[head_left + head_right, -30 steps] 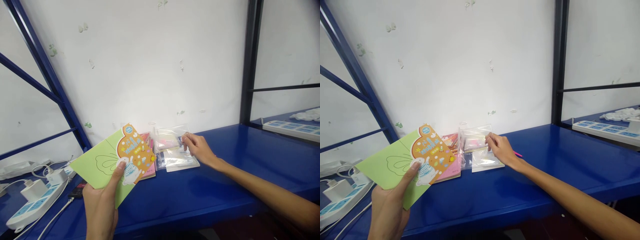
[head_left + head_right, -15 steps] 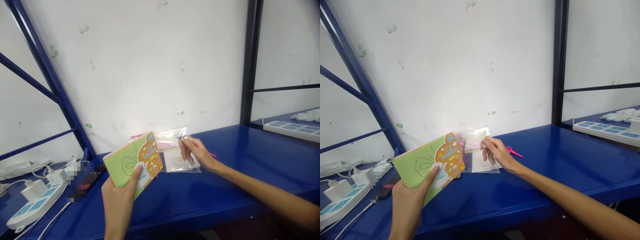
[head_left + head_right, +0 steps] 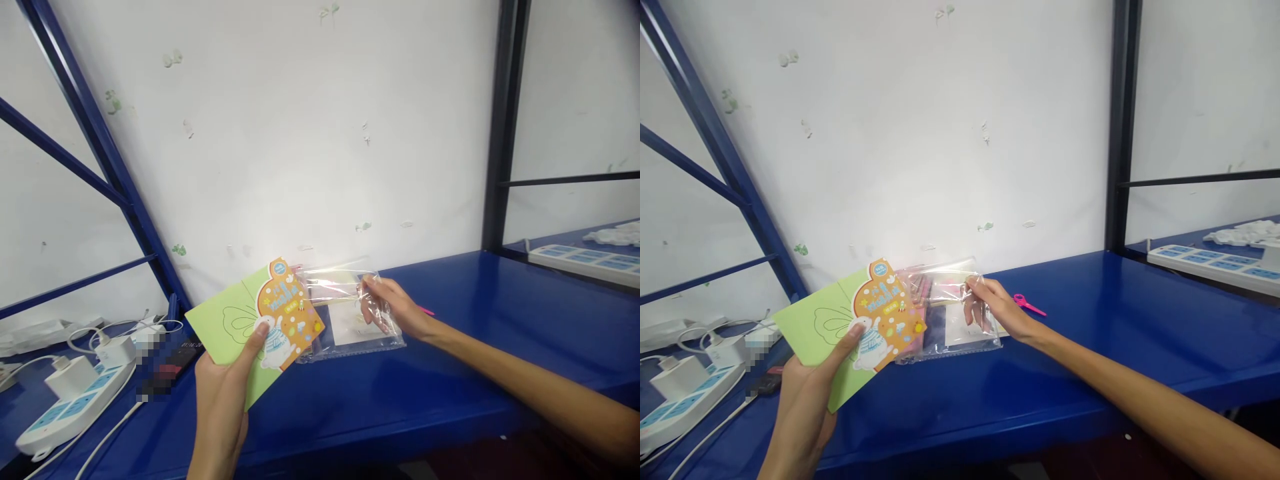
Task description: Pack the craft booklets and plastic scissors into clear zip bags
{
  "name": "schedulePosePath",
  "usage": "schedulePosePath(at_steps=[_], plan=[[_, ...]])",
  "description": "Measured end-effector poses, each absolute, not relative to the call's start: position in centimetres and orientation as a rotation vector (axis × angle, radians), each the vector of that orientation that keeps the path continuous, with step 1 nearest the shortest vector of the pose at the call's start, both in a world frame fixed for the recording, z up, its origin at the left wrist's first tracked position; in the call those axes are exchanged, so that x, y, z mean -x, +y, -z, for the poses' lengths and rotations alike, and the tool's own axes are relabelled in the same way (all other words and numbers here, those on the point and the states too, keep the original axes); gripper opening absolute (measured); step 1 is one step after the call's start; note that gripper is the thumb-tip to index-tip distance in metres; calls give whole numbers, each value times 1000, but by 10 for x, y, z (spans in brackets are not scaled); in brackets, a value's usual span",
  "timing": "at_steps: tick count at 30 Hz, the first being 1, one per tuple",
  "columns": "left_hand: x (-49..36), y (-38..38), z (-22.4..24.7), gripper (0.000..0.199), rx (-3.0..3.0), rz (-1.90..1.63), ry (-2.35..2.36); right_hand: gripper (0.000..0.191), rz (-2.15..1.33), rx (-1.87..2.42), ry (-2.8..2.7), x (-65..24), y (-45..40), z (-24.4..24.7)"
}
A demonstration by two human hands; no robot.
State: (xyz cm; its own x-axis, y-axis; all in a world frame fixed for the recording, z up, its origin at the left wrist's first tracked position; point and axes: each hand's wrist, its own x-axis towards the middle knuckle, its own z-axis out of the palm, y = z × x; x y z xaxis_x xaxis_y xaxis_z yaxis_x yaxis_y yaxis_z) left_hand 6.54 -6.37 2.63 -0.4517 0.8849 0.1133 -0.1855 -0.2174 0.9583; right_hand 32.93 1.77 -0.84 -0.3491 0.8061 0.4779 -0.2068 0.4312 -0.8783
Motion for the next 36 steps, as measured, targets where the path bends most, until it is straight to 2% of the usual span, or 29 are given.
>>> schedulePosePath(at_steps=[10,16,25,36], plan=[[-54,-66,-38,58,-898,-1456,1239,44,-976,647,-1600,-328,19,4],[-55,-70,-43,53,-942,-1428,1276,41,-963,639,-1597,-328,17,6],[-43,-61,-37,58,-917,-1357,1273,39,-953,612,-1604,-329,19,6],[-45,-61,-35,56,-856,-1350,1197,40,-960,654,-1627,-329,19,6]])
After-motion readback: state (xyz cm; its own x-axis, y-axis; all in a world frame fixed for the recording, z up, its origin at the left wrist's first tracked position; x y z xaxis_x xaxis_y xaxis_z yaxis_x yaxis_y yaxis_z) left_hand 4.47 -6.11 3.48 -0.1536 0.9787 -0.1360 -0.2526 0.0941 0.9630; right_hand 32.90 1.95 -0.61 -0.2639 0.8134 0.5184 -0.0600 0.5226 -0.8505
